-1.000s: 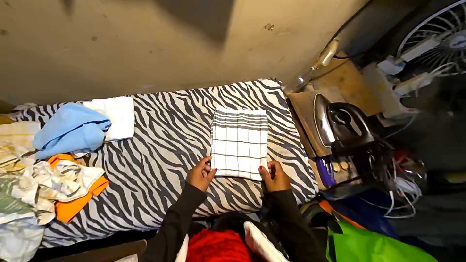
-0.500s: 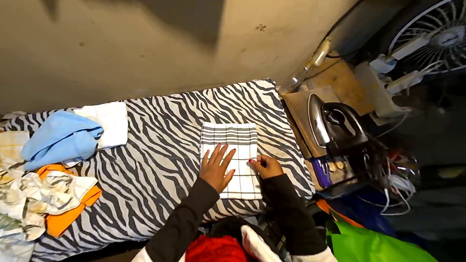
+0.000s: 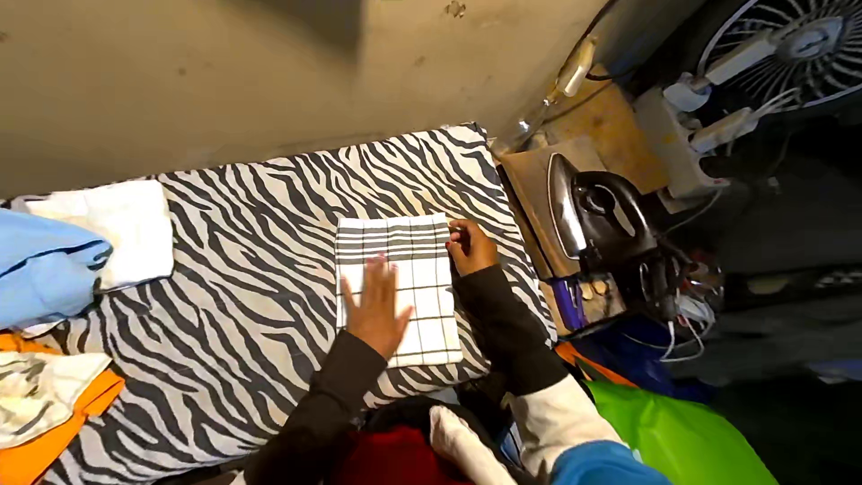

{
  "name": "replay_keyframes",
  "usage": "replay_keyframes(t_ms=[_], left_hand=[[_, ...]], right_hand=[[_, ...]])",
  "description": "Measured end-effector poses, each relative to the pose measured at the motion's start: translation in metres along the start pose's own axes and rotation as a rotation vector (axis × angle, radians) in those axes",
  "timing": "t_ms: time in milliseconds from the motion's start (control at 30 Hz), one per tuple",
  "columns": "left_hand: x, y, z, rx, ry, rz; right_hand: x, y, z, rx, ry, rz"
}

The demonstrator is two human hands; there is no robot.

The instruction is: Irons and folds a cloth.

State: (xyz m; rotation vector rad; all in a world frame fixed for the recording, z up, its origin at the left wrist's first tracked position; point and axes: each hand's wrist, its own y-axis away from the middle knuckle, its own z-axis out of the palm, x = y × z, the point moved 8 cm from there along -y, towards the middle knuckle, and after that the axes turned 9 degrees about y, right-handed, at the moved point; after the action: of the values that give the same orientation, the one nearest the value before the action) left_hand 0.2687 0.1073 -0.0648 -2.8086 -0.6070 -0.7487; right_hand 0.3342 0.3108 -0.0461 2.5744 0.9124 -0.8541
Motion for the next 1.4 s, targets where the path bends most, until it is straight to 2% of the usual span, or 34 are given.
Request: replay_keyframes(t_ms=[100,167,233,300,400,500,567,633,700,767,833,933,1000,1100,1167,1233,1333,1400], left_hand=[[0.052,0.034,0.038,-0.182,0.188,0.338],[0.053,0.05,0.036,-0.195,0.224,0.396],[0.033,0.069,0.019,-0.107,0.197,0.328],[-0.001,0.093,0.003,-0.051,0.115,0.188],[-0.048,0.135,-0.02,-0.017,0.016,-0.016],[-0.068,0.181,-0.048,0.082,0.052,-0.148],[-0.077,0.203,-0.077,0.202,0.084,-0.235],[-0.079,0.216,-0.105,0.349,0.11,-0.278],[-0.07,0.212,-0.128,0.481,0.135,-0.243],[-0.051,0.19,-0.142,0.555,0.138,-0.14],[-0.027,0.171,-0.151,0.618,0.128,-0.032],[-0.005,0.173,-0.162,0.715,0.153,0.018],[-0.008,0.181,-0.156,0.718,0.21,0.039],[-0.011,0.183,-0.126,0.641,0.328,0.05],[0.003,0.173,-0.099,0.533,0.367,0.101],[0.013,0.159,-0.066,0.351,0.312,0.173],[-0.006,0.155,-0.021,0.034,0.173,0.085],[-0.019,0.159,-0.012,0.009,0.136,0.054]], right_hand=[[-0.004,0.003,-0.015,0.069,0.196,-0.189],[0.001,0.006,-0.07,0.191,0.424,-0.214],[0.014,0.017,-0.139,0.287,0.629,-0.086],[0.039,0.022,-0.186,0.312,0.723,0.08],[0.078,0.014,-0.203,0.214,0.76,0.268],[0.09,0.019,-0.212,0.106,0.688,0.35],[0.049,0.03,-0.198,0.007,0.654,0.3],[-0.012,0.047,-0.161,-0.091,0.714,0.151],[-0.064,0.072,-0.102,-0.234,0.718,-0.065],[-0.103,0.097,-0.023,-0.412,0.664,-0.266],[-0.132,0.125,0.042,-0.61,0.659,-0.344],[-0.137,0.163,0.059,-0.81,0.682,-0.441],[-0.11,0.172,0.04,-0.793,0.691,-0.426],[-0.08,0.158,0.011,-0.621,0.717,-0.302],[-0.089,0.152,0.014,-0.544,0.721,-0.322],[-0.104,0.143,0.027,-0.558,0.721,-0.348],[-0.12,0.109,0.037,-0.579,0.735,-0.289],[-0.131,0.073,0.036,-0.512,0.735,-0.272]])
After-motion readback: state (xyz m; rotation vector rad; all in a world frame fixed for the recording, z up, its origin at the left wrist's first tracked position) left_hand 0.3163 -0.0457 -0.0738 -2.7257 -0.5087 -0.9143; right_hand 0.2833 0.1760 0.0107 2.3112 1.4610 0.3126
